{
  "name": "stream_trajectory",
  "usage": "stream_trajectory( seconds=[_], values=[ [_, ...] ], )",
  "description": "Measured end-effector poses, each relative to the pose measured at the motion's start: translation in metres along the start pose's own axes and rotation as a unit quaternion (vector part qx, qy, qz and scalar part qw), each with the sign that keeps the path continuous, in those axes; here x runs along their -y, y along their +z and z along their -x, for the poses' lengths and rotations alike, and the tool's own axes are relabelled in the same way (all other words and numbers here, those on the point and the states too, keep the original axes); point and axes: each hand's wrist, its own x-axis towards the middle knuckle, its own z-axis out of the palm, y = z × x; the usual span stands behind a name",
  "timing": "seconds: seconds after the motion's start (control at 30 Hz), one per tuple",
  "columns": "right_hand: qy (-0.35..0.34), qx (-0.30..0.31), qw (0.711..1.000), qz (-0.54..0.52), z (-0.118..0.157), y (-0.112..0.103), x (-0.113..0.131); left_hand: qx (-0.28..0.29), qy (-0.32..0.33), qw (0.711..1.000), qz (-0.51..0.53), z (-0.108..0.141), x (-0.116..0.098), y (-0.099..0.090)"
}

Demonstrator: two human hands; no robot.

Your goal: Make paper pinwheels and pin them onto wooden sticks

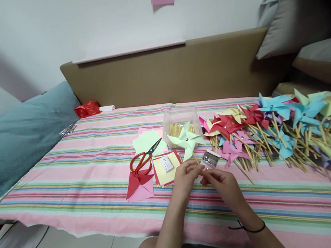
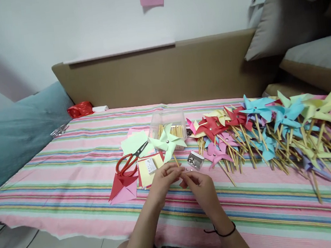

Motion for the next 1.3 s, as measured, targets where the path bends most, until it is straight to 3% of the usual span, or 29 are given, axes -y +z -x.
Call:
stream_trajectory(
  seconds=[0.23, 0.4, 0.53, 0.67, 0.73, 0.83, 0.93, 1.1, 1.3],
  values=[
    [-0.020, 0.005, 1.000, -0.001, 0.004, 0.001, 0.011, 0.021, 0.036, 0.999, -0.019, -0.001, -0.008, 0.005],
    [-0.051, -0.061, 0.997, 0.021, 0.006, -0.013, 0.021, 0.062, 0.028, 0.996, -0.049, -0.006, -0.005, 0.008],
    [-0.060, -0.160, 0.985, 0.032, 0.002, -0.044, 0.024, 0.020, 0.022, 0.997, -0.067, -0.012, 0.001, 0.010],
    [-0.060, -0.280, 0.955, 0.078, -0.010, -0.094, 0.022, 0.009, 0.016, 0.998, -0.064, -0.016, 0.004, 0.013],
    [-0.059, -0.311, 0.939, 0.133, -0.021, -0.118, 0.022, 0.005, 0.010, 0.998, -0.060, -0.017, 0.005, 0.015],
    [-0.046, -0.320, 0.931, 0.169, -0.041, -0.145, 0.023, 0.003, 0.003, 0.999, -0.050, -0.017, 0.006, 0.017],
    [-0.020, -0.315, 0.925, 0.214, -0.060, -0.158, 0.023, 0.013, 0.000, 0.999, -0.051, -0.016, 0.007, 0.018],
    [0.018, -0.301, 0.918, 0.256, -0.074, -0.165, 0.016, 0.022, 0.001, 0.999, -0.047, -0.014, 0.003, 0.014],
    [0.050, -0.301, 0.913, 0.272, -0.068, -0.164, 0.018, 0.017, 0.000, 0.999, -0.052, -0.014, -0.002, 0.007]
  ],
)
